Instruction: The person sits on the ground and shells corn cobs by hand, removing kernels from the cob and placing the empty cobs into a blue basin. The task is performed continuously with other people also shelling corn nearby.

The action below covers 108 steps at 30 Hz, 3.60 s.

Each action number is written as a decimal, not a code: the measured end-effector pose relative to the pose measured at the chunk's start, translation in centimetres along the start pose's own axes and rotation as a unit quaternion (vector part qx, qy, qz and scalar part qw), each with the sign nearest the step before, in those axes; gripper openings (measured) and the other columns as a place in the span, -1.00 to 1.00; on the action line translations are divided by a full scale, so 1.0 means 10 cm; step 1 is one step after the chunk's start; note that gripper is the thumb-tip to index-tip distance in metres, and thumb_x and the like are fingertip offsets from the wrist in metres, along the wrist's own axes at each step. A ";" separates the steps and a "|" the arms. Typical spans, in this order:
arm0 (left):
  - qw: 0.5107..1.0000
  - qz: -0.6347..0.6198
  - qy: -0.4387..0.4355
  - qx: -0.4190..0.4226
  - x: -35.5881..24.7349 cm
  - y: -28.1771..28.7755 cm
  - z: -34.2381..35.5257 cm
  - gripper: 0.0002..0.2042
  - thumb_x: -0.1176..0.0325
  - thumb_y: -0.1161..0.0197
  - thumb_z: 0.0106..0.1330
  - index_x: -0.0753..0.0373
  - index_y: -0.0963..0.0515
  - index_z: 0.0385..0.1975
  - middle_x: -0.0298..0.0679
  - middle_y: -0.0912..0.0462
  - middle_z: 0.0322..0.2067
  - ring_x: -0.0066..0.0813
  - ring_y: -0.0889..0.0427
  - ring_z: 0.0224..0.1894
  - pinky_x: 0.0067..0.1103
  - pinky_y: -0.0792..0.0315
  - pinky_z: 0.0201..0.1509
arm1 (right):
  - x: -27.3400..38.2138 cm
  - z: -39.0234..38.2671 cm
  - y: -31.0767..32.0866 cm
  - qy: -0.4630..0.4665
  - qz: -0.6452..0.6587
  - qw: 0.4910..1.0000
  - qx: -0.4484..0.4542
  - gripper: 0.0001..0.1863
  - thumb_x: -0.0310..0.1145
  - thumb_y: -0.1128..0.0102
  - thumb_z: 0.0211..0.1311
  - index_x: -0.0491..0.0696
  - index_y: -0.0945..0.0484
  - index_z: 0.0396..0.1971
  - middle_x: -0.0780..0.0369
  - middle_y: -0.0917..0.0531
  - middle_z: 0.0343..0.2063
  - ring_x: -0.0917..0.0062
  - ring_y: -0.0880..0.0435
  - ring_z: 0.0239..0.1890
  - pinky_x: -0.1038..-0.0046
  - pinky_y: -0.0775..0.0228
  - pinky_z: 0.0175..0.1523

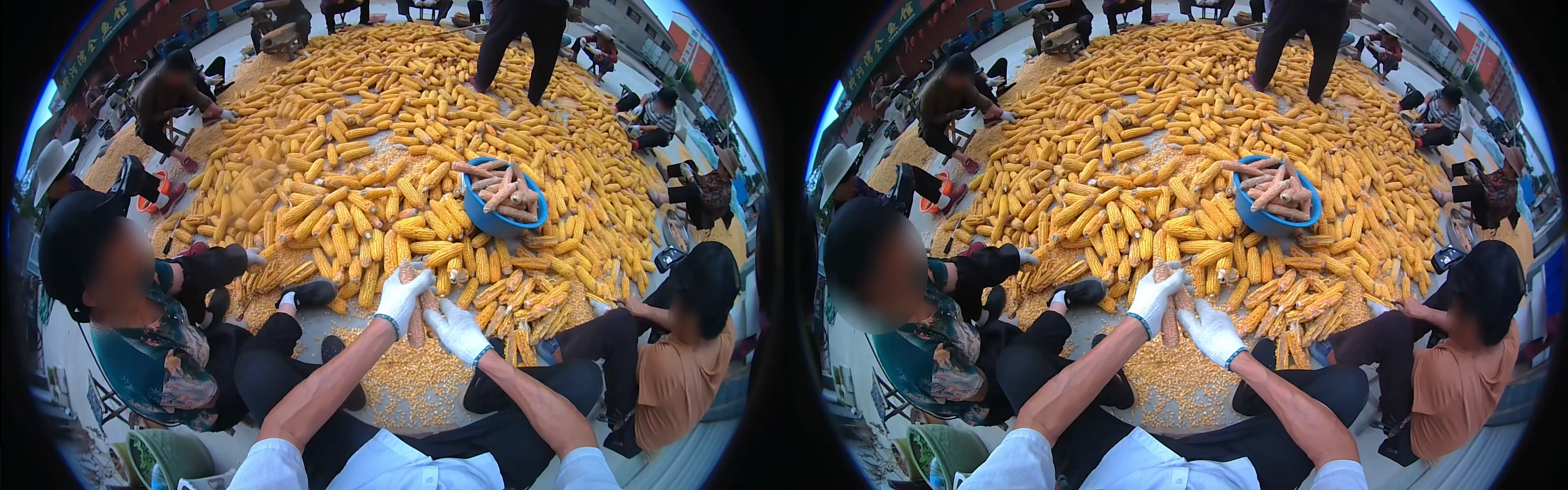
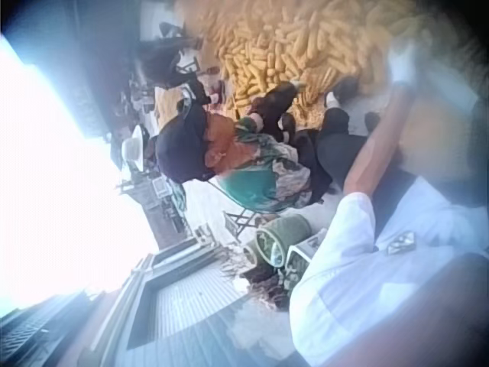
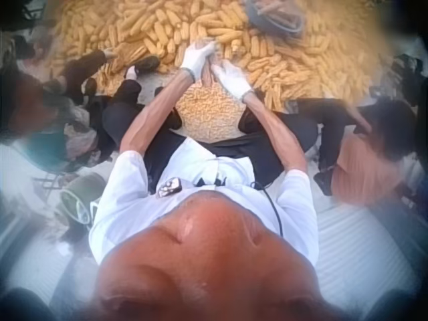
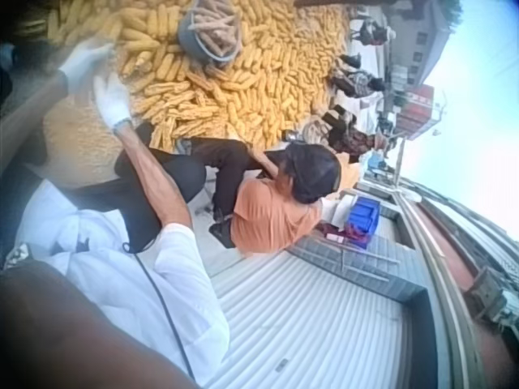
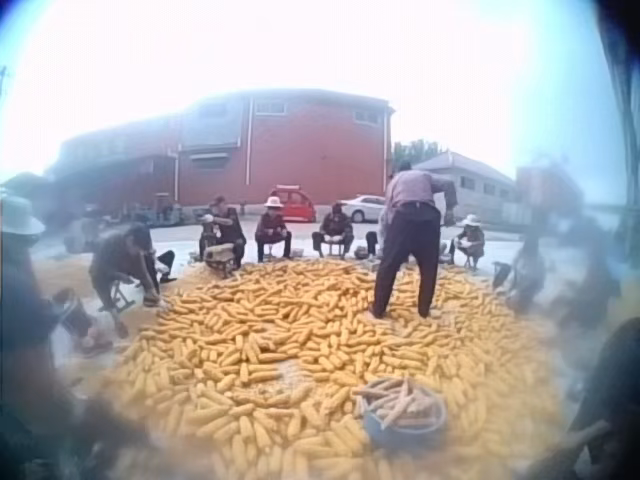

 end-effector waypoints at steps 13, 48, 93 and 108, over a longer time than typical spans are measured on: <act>1.000 -0.010 -0.013 0.006 -0.01 0.01 0.08 -0.56 0.32 -0.31 0.42 0.34 -0.38 0.19 -0.04 -0.65 -0.03 -0.24 -0.68 -0.08 -0.30 -0.63 -0.01 | -0.02 0.08 -0.03 0.001 -0.008 1.000 0.005 -0.37 0.15 -0.01 0.44 -0.25 -0.47 -0.10 -0.27 -0.64 -0.26 -0.19 -0.63 -0.11 -0.04 -0.41 -0.05; 0.997 -0.019 -0.054 0.058 -0.50 -0.09 0.00 -0.42 0.06 -0.28 0.44 0.24 -0.35 0.33 -0.08 -0.56 0.22 -0.15 -0.54 0.23 -0.17 -0.42 0.30 | -0.07 0.10 0.31 -0.019 0.320 0.946 -0.041 -0.58 -0.03 0.02 0.55 -0.11 -0.51 0.01 0.32 -0.58 -0.53 0.70 -0.47 -0.69 0.61 -0.34 -0.63; 0.950 0.233 -0.207 0.013 -0.79 -0.23 -0.12 -0.83 0.45 -0.42 0.23 0.32 -0.56 -0.28 -0.33 -0.63 -0.38 -0.60 -0.58 -0.33 -0.57 -0.53 -0.19 | -0.20 0.00 0.05 -0.104 0.394 0.908 0.099 -0.45 0.10 -0.06 0.49 -0.06 -0.49 0.17 0.25 -0.66 -0.27 0.68 -0.69 -0.28 0.59 -0.45 -0.44; 0.936 0.298 -0.171 0.072 -0.78 -0.26 -0.15 -0.76 0.38 -0.44 0.20 0.31 -0.58 -0.21 -0.29 -0.67 -0.31 -0.58 -0.64 -0.26 -0.53 -0.57 -0.08 | -0.02 0.04 0.30 -0.010 0.128 0.992 0.024 -0.42 0.03 -0.14 0.39 -0.22 -0.52 0.08 0.11 -0.70 -0.33 0.49 -0.69 -0.31 0.41 -0.54 -0.29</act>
Point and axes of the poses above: each hand's wrist, its own z-axis towards the middle knuckle, its own y-axis out of the back of the hand, x = y × z, the point moved 10 cm from there along z, towards the middle knuckle
